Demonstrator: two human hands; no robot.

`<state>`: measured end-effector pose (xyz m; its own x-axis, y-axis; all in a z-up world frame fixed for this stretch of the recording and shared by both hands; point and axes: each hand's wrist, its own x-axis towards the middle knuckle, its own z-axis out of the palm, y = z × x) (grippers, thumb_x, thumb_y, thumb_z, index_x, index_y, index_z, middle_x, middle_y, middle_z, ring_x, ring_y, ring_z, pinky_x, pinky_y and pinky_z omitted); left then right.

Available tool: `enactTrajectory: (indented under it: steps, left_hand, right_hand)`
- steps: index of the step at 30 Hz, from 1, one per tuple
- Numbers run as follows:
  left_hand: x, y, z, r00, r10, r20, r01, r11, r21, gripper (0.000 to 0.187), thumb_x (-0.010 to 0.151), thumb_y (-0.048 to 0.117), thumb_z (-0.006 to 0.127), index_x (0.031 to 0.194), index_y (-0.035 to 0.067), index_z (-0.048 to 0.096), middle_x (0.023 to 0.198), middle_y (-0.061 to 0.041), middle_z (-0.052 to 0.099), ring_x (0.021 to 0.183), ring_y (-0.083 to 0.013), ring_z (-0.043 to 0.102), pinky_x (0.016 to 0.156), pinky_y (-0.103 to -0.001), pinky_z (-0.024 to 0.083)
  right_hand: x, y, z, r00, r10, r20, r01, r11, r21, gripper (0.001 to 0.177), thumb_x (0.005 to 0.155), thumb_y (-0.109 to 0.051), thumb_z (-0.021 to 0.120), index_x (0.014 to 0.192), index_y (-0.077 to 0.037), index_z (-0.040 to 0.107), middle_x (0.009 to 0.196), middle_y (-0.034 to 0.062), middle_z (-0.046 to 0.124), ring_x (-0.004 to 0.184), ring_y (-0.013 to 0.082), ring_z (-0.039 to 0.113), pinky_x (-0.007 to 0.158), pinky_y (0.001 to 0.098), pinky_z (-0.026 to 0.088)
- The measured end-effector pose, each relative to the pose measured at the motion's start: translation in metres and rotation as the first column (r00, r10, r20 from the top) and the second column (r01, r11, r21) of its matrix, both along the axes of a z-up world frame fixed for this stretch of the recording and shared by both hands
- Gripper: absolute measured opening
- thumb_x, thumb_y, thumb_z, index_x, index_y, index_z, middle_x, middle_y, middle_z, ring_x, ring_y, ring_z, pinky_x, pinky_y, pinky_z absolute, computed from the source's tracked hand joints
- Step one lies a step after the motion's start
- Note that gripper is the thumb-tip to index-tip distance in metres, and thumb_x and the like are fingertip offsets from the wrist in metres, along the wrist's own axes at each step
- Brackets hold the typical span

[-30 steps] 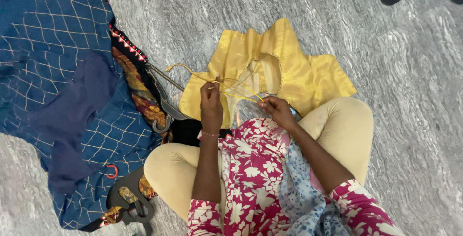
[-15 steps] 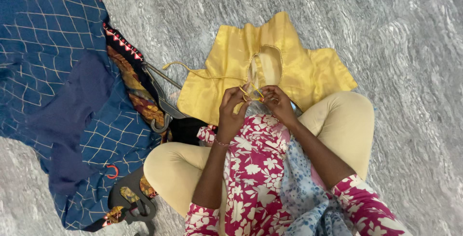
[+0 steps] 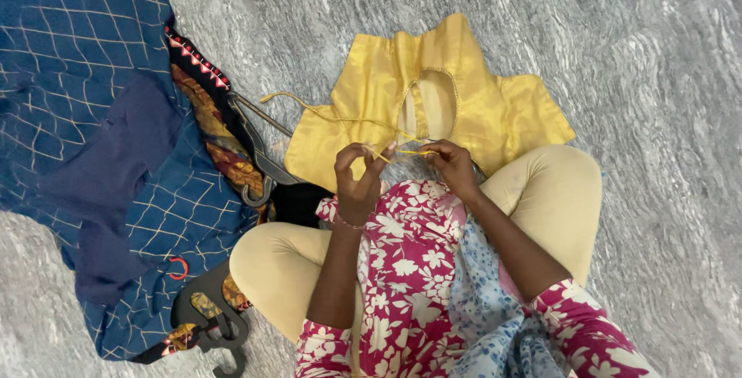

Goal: The person places a navy blue top onto a red hanger and adjusts it. Then the person places a yellow top onto a black hanger and adjusts it.

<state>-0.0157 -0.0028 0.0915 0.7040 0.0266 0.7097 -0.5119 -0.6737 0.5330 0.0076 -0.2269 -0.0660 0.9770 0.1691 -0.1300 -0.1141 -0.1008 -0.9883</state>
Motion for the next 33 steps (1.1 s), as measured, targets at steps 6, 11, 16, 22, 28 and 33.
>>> enactTrajectory:
  steps: [6,11,16,22,28,33]
  left_hand:
    - [-0.002,0.042,0.002,0.956,0.142,0.258,-0.205,0.949,0.239,0.033,0.082,-0.016,0.076,0.098,0.013,0.077,0.117,-0.007,0.043,0.108,-0.0256,0.055,0.086,-0.035,0.057]
    - [0.009,0.078,-0.006,0.860,0.457,0.228,-0.497,0.852,0.164,0.026,0.086,-0.017,0.066,0.095,0.005,0.055,0.114,-0.010,0.054,0.107,-0.0244,0.063,0.081,-0.035,0.055]
    - [0.015,0.080,-0.007,0.867,0.478,-0.139,-0.450,0.872,0.192,0.026,0.102,-0.011,0.051,0.122,0.002,0.061,0.113,-0.010,0.064,0.100,-0.0313,0.065,0.085,-0.040,0.055]
    - [0.030,0.080,-0.025,0.905,-0.137,-0.402,-0.338,0.342,-0.877,0.030,0.102,-0.003,0.040,0.128,0.008,0.050,0.103,-0.005,0.055,0.079,-0.0151,0.068,0.070,-0.031,0.061]
    - [0.005,0.064,0.007,0.967,0.130,-0.221,-0.147,0.987,-0.060,0.046,0.086,-0.018,0.045,0.121,0.003,0.065,0.119,-0.016,0.065,0.080,-0.0207,0.066,0.072,-0.031,0.058]
    - [0.001,0.054,0.026,0.986,0.102,-0.129,-0.102,0.995,0.005,0.039,0.090,-0.019,0.049,0.118,0.003,0.067,0.115,-0.014,0.067,0.079,-0.0229,0.067,0.067,-0.030,0.055]
  right_hand:
    - [0.002,0.001,0.011,0.999,-0.025,-0.045,0.028,0.998,0.058,0.018,0.099,0.000,0.066,0.114,0.001,0.075,0.095,0.0021,0.068,0.078,0.0065,0.062,0.071,0.0207,0.052]
    - [0.002,0.004,0.019,0.997,0.024,0.075,-0.026,0.999,0.026,0.021,0.096,0.004,0.067,0.114,0.002,0.077,0.096,0.0056,0.071,0.083,0.0086,0.061,0.074,0.0234,0.050]
    - [0.001,0.004,0.022,0.999,0.028,0.046,-0.029,0.999,0.015,0.024,0.096,0.007,0.064,0.115,-0.001,0.077,0.096,0.0051,0.071,0.081,0.0087,0.061,0.073,0.0238,0.049]
    - [0.001,0.002,0.028,0.998,0.035,0.061,-0.035,0.999,0.001,0.027,0.095,0.007,0.063,0.115,-0.004,0.077,0.096,0.0045,0.072,0.081,0.0091,0.063,0.073,0.0241,0.050]
    - [0.000,0.005,0.039,0.986,0.086,0.144,-0.065,0.987,-0.144,0.030,0.092,0.007,0.064,0.115,-0.005,0.078,0.095,0.0073,0.073,0.081,0.0137,0.061,0.073,0.0283,0.049]
    - [-0.001,0.004,0.040,0.983,0.111,0.149,-0.078,0.974,-0.213,0.031,0.089,0.006,0.065,0.115,-0.005,0.078,0.090,0.0075,0.071,0.078,0.0139,0.061,0.073,0.0285,0.049]
